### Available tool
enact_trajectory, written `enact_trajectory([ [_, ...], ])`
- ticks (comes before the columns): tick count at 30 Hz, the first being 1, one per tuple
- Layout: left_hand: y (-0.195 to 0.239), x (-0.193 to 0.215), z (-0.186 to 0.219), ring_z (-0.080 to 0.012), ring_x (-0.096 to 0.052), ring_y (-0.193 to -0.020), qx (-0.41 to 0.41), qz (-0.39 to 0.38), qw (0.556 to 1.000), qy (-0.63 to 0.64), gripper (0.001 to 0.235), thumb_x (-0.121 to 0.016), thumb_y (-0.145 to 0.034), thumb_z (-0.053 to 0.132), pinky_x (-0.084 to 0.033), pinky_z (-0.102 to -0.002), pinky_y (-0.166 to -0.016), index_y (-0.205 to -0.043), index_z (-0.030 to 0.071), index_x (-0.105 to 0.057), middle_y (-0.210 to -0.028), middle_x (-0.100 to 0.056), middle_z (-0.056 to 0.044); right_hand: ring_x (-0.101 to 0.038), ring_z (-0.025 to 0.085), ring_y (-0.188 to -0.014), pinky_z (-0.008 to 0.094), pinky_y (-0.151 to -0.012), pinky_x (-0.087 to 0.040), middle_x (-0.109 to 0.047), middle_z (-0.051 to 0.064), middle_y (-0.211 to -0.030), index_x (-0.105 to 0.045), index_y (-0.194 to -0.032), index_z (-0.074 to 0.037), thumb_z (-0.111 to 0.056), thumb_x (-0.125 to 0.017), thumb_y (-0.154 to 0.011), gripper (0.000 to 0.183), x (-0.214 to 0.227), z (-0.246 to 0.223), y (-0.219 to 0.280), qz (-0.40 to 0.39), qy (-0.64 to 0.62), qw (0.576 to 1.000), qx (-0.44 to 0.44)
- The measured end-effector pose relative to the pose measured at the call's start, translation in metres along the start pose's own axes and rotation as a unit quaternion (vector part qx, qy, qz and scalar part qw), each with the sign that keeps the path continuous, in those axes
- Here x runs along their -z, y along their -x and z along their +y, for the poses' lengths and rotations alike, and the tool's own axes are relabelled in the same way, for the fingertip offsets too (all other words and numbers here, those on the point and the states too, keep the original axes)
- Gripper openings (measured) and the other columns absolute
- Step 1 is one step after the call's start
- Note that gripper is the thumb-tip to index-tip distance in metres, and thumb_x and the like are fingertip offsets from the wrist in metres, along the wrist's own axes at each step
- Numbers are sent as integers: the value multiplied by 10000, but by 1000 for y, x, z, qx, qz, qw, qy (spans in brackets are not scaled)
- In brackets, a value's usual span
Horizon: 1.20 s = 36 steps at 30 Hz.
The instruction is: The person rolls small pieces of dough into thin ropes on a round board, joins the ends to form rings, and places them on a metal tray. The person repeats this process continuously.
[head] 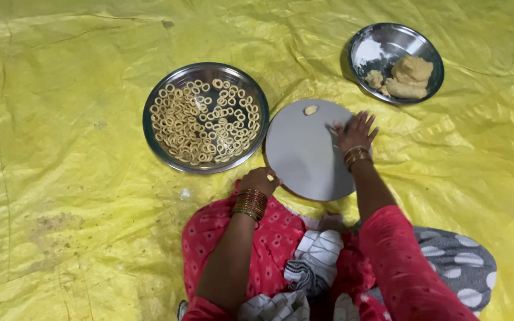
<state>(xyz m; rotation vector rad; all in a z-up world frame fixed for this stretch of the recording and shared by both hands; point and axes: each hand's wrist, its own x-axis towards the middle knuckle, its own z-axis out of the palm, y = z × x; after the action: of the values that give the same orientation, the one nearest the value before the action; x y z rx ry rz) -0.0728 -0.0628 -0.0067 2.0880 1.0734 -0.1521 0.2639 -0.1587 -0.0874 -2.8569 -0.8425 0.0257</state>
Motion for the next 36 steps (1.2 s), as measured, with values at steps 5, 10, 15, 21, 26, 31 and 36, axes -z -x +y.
enact_trajectory([
  [5,-8,-2,4,-282,-709,-1065,-11,-16,1000,6,408,-773,-824,480,-553,-417,-947,-1127,206,-760,-1127,-754,-82,0,369,-1578,508,-1256,-40,-45,254,-1693,-88,-1608,73,-717,-337,-965,1048,-4,-45,93,-67,37,996,34],
  [10,-14,-5,7,-285,-709,-1068,-47,-10,999,12,446,-763,-845,480,-549,-415,-947,-1176,183,-730,-1120,-752,-97,-85,416,-1512,513,-1188,-112,-119,297,-1624,-120,-1552,75,-645,-381,-974,959,19,-64,185,-94,33,978,184],
  [15,-11,-5,1,-274,-721,-1062,-6,-23,1000,9,447,-763,-819,490,-555,-409,-960,-1161,203,-747,-1104,-771,-83,-475,423,-1222,548,-1025,-373,-536,249,-1320,-552,-1323,-20,-580,-376,-993,673,42,-48,146,-69,-108,986,107],
  [21,-14,-3,2,-283,-700,-1083,-17,-10,1000,6,450,-780,-814,487,-538,-423,-968,-1156,195,-750,-1138,-747,-84,-563,427,-1274,507,-1121,-423,-623,245,-1351,-665,-1318,-31,-569,-334,-1079,676,22,-4,71,43,-193,974,107],
  [26,-12,-5,1,-278,-701,-1092,-18,-24,1000,7,464,-772,-826,503,-540,-418,-969,-1171,193,-741,-1141,-749,-84,-157,419,-1538,601,-1200,-139,-229,240,-1658,-320,-1552,16,-622,-378,-1004,843,4,-11,75,-25,-53,992,111],
  [31,-10,-1,5,-276,-699,-1101,-9,-28,999,-14,452,-765,-831,512,-542,-418,-971,-1164,206,-751,-1144,-747,-76,41,381,-1559,547,-1223,-50,12,240,-1688,-18,-1593,17,-698,-336,-973,998,13,-37,150,-192,-7,971,144],
  [36,-12,-1,10,-265,-695,-1111,-4,-46,999,-2,458,-749,-832,512,-542,-417,-969,-1188,226,-731,-1140,-758,-44,0,348,-1572,541,-1247,-59,-29,228,-1687,-34,-1604,-8,-676,-316,-991,949,11,-28,181,-240,-7,946,219],
])
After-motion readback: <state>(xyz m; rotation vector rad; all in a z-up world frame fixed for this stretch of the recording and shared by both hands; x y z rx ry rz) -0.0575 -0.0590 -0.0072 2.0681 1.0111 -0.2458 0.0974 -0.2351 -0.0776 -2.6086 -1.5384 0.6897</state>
